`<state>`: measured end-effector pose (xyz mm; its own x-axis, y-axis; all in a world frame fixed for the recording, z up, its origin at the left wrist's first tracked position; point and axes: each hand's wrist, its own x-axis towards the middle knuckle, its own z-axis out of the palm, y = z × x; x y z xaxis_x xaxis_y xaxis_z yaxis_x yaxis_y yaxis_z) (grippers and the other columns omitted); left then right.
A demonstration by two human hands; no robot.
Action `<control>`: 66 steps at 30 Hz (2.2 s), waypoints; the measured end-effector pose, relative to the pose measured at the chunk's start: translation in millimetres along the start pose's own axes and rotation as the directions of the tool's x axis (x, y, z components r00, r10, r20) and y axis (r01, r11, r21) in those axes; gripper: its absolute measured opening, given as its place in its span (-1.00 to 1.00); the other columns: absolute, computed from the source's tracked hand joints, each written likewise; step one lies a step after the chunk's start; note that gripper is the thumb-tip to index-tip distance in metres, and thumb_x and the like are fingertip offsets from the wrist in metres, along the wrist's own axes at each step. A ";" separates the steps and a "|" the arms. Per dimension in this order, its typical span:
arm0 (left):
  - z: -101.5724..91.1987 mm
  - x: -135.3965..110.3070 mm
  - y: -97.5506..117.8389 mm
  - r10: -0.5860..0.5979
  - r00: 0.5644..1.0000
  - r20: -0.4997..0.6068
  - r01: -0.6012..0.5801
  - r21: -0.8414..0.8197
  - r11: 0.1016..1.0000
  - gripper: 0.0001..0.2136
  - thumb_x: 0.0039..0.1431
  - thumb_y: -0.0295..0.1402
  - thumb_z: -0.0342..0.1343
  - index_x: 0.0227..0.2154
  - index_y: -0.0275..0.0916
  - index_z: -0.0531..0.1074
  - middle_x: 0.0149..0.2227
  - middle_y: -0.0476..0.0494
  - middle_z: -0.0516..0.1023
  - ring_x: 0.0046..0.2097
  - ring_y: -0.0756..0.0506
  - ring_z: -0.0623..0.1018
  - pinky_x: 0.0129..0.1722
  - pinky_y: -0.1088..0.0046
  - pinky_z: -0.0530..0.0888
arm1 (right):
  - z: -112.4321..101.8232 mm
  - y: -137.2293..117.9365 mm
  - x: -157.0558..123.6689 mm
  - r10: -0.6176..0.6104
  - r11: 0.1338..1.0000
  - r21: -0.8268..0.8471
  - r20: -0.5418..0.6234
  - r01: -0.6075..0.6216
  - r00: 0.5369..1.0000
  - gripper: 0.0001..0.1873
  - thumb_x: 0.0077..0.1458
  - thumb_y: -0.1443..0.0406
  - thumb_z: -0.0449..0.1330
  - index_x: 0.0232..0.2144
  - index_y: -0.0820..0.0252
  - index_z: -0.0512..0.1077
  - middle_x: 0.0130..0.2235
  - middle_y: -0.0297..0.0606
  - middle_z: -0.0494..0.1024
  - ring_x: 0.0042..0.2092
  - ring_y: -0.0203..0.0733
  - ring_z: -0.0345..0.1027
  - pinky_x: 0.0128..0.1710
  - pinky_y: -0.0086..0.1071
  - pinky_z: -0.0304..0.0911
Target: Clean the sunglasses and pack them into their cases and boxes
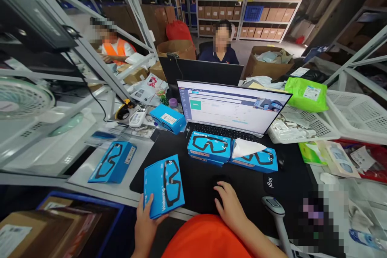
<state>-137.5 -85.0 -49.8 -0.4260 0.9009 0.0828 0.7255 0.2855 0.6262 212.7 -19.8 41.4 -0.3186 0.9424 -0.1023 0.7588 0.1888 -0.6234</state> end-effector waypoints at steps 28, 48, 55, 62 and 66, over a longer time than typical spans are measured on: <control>37.7 16.8 22.8 -0.448 0.714 0.538 0.672 -0.705 0.227 -0.44 0.40 -0.01 -0.28 0.18 -0.31 0.31 -0.05 -0.45 0.62 0.06 -0.25 0.60 0.13 0.10 0.48 | 74.7 -126.2 113.0 -0.595 0.723 -0.042 0.468 0.690 0.653 -0.44 0.35 0.38 0.00 0.33 -0.12 0.14 0.37 -0.26 0.20 0.34 -0.01 0.04 0.36 0.13 -0.19; 23.3 -12.6 134.2 0.011 0.589 0.808 0.588 -0.437 0.681 -0.60 -0.03 -0.16 0.27 -0.14 -0.27 0.54 -0.26 -0.20 0.65 -0.18 -0.21 0.61 -0.03 0.21 0.48 | 26.9 37.2 -28.1 0.392 0.894 -0.242 0.010 -0.378 0.920 0.09 -0.08 0.27 0.24 0.41 0.30 -0.19 -0.04 0.04 0.43 0.04 0.26 0.37 -0.16 -0.08 0.35; 40.9 -8.7 182.0 0.256 0.580 0.773 0.530 -0.597 0.602 -0.06 -0.18 -0.02 0.38 0.26 -0.33 0.19 0.22 -0.45 0.37 0.24 -0.32 0.39 0.22 0.16 0.33 | -10.0 -20.1 -29.8 0.136 0.987 -0.079 -0.081 -0.143 0.987 0.04 -0.04 0.26 0.28 0.40 0.05 -0.12 0.17 0.00 0.29 0.20 0.21 0.19 0.19 0.07 0.15; 13.7 2.3 197.6 0.230 0.831 0.507 0.329 -0.781 0.530 0.02 -0.12 0.02 0.32 0.32 -0.26 -0.08 0.24 -0.38 0.32 0.25 -0.35 0.36 0.24 0.10 0.32 | -36.9 -55.8 -30.1 -0.175 0.972 0.173 0.088 0.158 0.981 -0.23 0.16 0.25 0.22 0.36 -0.13 0.08 0.44 -0.12 -0.13 0.43 0.16 -0.24 0.30 0.12 0.03; 2.9 16.6 184.7 0.181 0.897 0.404 0.146 -0.656 0.741 0.07 -0.19 -0.04 0.33 0.33 -0.38 -0.05 0.33 -0.49 0.17 0.34 -0.45 0.21 0.30 -0.01 0.23 | -58.4 -58.9 -33.7 -0.217 0.961 0.200 0.127 0.189 0.968 -0.59 0.25 0.26 0.15 0.13 -0.09 0.45 0.45 -0.24 -0.10 0.44 0.10 -0.27 0.34 0.09 -0.04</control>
<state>-9.0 -16.4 65.0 -0.0321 0.9916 -0.1256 0.1210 0.1286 0.9843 212.0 -46.6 126.8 -0.5446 0.8364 -0.0622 0.5556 0.3042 -0.7738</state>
